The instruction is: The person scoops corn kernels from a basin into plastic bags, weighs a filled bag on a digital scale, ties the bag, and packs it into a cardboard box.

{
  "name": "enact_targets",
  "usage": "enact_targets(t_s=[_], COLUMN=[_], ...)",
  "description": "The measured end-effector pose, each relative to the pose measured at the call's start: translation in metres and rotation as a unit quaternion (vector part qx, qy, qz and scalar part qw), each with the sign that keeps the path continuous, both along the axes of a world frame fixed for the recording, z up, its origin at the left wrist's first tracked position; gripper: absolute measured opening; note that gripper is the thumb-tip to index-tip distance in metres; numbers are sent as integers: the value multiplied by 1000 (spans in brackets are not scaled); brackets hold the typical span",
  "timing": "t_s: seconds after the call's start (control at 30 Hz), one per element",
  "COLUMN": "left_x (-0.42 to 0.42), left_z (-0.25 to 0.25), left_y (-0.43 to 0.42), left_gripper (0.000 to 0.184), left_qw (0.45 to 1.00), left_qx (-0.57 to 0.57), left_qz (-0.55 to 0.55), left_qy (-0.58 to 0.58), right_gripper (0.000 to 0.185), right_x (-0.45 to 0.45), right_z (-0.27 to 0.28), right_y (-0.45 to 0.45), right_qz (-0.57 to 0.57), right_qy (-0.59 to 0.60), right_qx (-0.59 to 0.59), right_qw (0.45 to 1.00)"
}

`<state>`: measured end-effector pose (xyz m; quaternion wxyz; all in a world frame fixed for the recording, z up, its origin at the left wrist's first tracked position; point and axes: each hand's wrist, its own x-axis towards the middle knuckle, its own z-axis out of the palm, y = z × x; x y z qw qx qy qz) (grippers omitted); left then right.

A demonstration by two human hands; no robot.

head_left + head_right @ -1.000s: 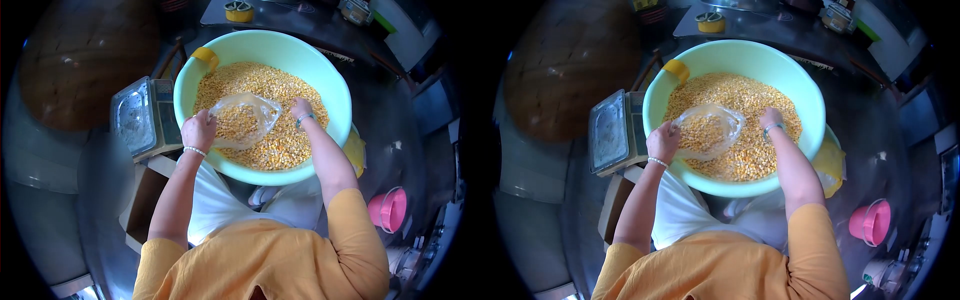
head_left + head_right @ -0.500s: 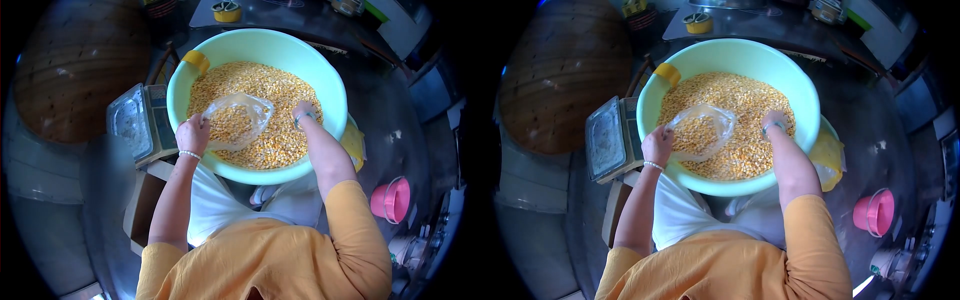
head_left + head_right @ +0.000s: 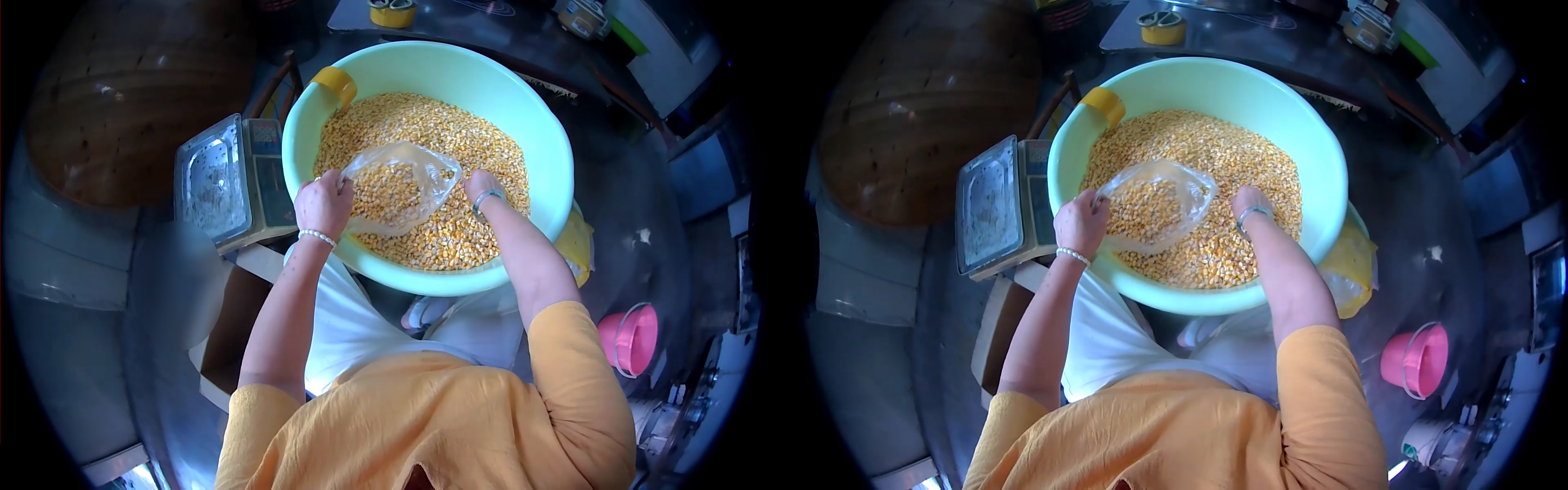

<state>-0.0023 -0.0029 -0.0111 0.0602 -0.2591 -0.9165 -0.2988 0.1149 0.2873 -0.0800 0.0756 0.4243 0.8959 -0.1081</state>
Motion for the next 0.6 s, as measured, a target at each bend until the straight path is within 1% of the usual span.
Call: enact_targets(t_s=[0.07,0.17,0.37,0.5,0.53,0.6], left_x=[0,-4,0,3,3,2], left_z=[0,-9,0,9,9,9], left_y=[0,0,-2,-3,-4,-3], left_gripper=[16,17,24,28,28,27], left_qw=[1000,999,1000,999,999,999], left_qx=[1,14,23,42,42,41], left_qz=[2,-5,-11,-12,-12,-12], left_qy=[0,50,16,-1,-4,-9], right_gripper=[32,34,33,31,32,30], right_x=[-6,-5,-4,-8,-9,-18], right_z=[-15,-30,-20,5,15,24], right_y=[13,20,18,23,25,38], right_qz=[-6,16,40,21,6,-1], right_qy=[23,46,99,154,191,311], right_qx=[-15,-7,11,29,11,-60], right_qw=[1000,999,994,987,982,949])
